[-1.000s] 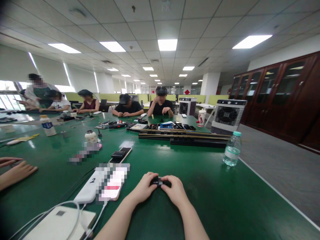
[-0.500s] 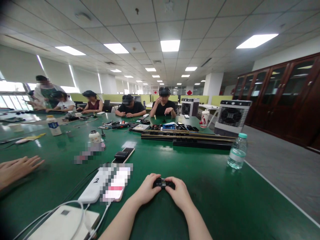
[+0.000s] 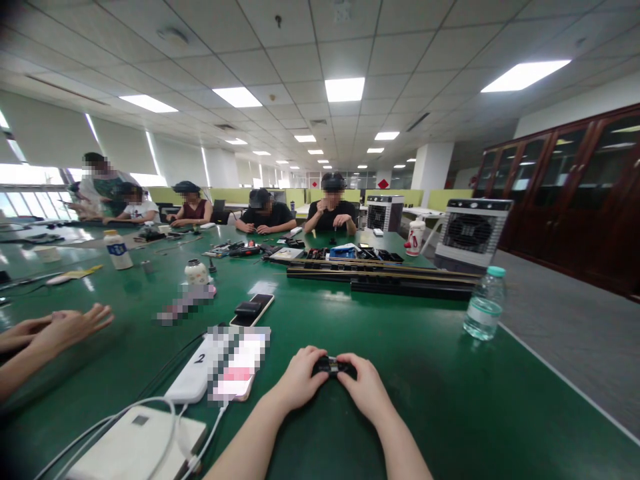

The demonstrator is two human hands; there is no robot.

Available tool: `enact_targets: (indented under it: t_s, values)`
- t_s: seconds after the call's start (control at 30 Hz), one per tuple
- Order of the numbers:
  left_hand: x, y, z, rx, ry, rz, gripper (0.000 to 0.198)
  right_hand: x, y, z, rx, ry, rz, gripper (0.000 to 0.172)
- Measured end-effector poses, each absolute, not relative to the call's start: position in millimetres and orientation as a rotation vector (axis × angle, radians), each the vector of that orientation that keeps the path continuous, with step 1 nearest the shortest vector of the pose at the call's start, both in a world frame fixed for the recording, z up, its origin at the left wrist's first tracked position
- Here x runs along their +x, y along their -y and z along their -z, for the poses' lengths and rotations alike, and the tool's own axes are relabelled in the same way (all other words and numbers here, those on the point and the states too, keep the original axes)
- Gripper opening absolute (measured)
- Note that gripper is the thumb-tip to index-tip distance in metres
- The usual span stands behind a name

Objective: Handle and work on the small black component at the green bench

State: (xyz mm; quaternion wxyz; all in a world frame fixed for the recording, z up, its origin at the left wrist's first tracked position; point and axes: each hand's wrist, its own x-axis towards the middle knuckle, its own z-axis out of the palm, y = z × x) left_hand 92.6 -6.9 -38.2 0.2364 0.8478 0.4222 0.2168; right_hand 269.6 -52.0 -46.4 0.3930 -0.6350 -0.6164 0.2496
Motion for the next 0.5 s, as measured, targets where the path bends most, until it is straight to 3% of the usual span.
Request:
enact_targets:
  t_s: [0.23,0.5]
  values:
    - [91.9,5.7,37.8,2.345,-1.151,-0.594,0.037,268.6,51.8,45.5,-1.615,1.521,-0.652,0.032]
    - [91.6,6.0,37.4,2.316,-1.151,-0.581,0.047,266.9,52.8,43.0,-1.618,1.501,-0.645,0.028]
